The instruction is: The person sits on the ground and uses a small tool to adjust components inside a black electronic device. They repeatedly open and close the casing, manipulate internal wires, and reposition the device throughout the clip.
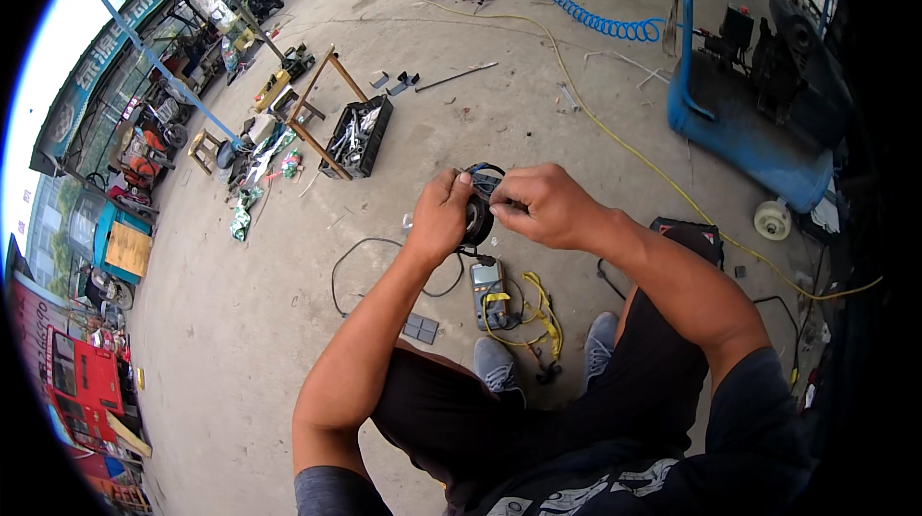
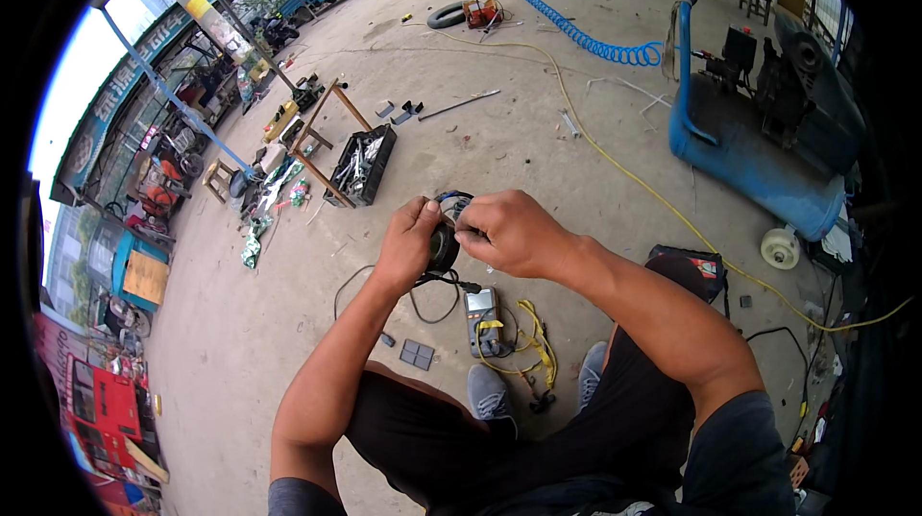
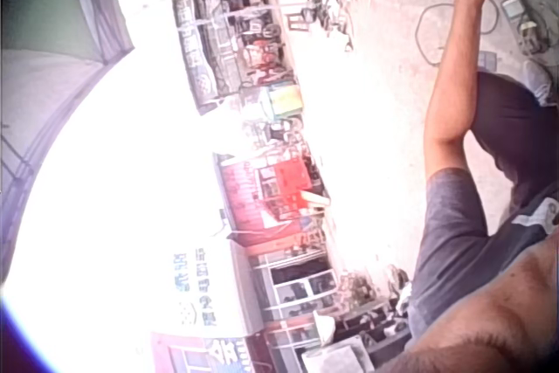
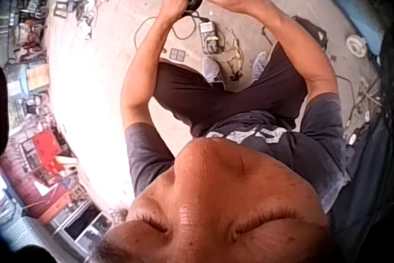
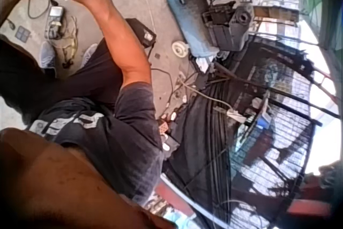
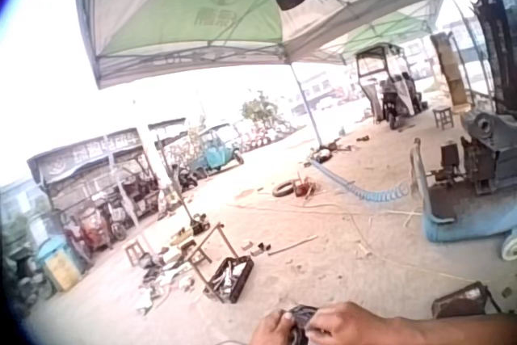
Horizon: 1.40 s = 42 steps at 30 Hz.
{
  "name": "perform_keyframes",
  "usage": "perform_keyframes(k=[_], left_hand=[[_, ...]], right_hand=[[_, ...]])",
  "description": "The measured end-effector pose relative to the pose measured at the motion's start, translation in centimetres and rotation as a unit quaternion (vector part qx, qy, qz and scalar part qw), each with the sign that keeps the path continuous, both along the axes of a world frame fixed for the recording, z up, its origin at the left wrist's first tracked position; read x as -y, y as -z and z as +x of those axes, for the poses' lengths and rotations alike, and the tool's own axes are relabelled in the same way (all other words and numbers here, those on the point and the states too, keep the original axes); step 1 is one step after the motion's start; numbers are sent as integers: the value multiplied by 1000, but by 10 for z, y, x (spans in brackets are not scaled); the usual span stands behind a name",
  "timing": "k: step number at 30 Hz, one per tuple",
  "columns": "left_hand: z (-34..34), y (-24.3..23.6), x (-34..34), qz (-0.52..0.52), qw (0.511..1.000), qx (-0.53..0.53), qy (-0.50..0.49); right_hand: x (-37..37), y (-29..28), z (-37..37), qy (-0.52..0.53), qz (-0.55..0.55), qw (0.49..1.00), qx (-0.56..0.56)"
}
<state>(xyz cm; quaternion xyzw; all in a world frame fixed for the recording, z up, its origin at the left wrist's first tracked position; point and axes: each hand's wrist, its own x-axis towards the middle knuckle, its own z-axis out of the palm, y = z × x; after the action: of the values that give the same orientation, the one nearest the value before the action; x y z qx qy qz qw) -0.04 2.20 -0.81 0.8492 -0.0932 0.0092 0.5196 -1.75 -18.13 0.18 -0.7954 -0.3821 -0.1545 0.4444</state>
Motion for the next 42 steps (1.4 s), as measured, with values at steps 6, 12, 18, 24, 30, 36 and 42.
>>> perform_keyframes(k=[6,12,18,24,30,36,42], left_hand=[[-4,-5,7,41,999,15,-6],[-5,-7,10,55,998,3,18],[-5,-3,7,-10,997,-44,56],[-6,-6,5,-70,992,-84,58],[-8,-7,4,-97,988,-114,46],[-7,-5,4,-62,993,-92,50],[-6,-5,6,-53,993,-85,63]], right_hand=[[-7,8,-1,32,-45,995,81],[-8,11,1,44,-54,996,49],[-5,8,1,19,3,1000,-22],[0,5,3,-31,103,986,-131],[-10,9,0,-29,108,992,-55],[-17,14,-3,27,76,996,-24],[-19,16,-1,52,78,994,-58]])
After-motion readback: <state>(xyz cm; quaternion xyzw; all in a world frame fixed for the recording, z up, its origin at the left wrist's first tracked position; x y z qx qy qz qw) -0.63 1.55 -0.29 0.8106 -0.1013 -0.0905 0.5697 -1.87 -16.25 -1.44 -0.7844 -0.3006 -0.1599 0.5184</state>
